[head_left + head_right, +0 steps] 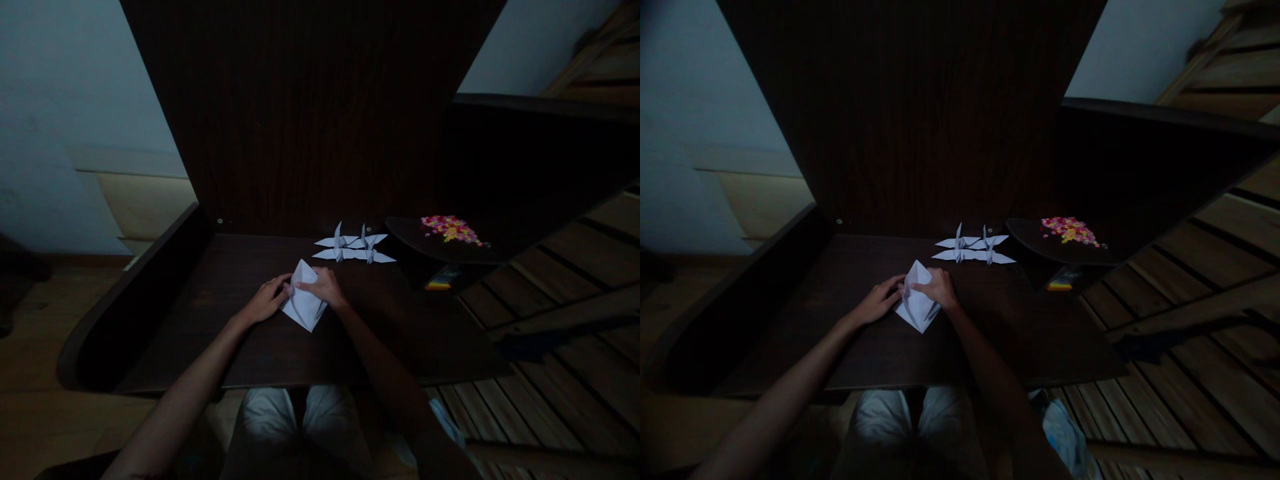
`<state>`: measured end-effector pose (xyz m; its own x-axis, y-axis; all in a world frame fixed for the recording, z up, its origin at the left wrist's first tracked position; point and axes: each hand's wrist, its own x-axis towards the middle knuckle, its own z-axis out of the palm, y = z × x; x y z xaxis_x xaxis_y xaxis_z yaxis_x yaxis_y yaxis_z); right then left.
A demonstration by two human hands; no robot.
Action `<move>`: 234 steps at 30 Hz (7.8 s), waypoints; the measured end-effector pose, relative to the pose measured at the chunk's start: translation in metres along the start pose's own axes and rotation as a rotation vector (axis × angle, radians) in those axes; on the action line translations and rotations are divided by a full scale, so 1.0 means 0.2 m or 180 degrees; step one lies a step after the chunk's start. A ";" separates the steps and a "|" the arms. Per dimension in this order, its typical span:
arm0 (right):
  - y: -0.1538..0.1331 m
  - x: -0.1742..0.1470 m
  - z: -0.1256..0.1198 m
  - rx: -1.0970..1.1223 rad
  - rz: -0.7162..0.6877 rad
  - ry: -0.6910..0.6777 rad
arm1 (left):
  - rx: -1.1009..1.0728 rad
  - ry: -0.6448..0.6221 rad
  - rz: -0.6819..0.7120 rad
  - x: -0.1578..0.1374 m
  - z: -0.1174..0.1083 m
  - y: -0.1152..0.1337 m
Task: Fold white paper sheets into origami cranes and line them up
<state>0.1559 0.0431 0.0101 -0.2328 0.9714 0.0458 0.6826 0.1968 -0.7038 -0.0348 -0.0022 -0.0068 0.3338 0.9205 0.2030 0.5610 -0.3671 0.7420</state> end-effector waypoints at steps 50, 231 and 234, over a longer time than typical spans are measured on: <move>0.09 -0.06 -0.06 0.0933 -0.0346 -0.0697 | 0.0973 0.0228 0.0655 0.00 0.08 0.04; 0.22 -0.32 -0.09 -0.0884 -0.1401 -0.0400 | 0.0768 -0.0330 0.0869 -0.05 -0.02 0.02; 0.21 -0.31 -0.05 -0.0706 -0.1169 -0.0050 | 0.0757 -0.0295 0.0819 -0.06 -0.02 0.04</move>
<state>0.2054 -0.0072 -0.0156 -0.4976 0.8297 0.2529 0.6844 0.5547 -0.4732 -0.0372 -0.0151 -0.0003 0.5481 0.7818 0.2971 0.6066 -0.6162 0.5024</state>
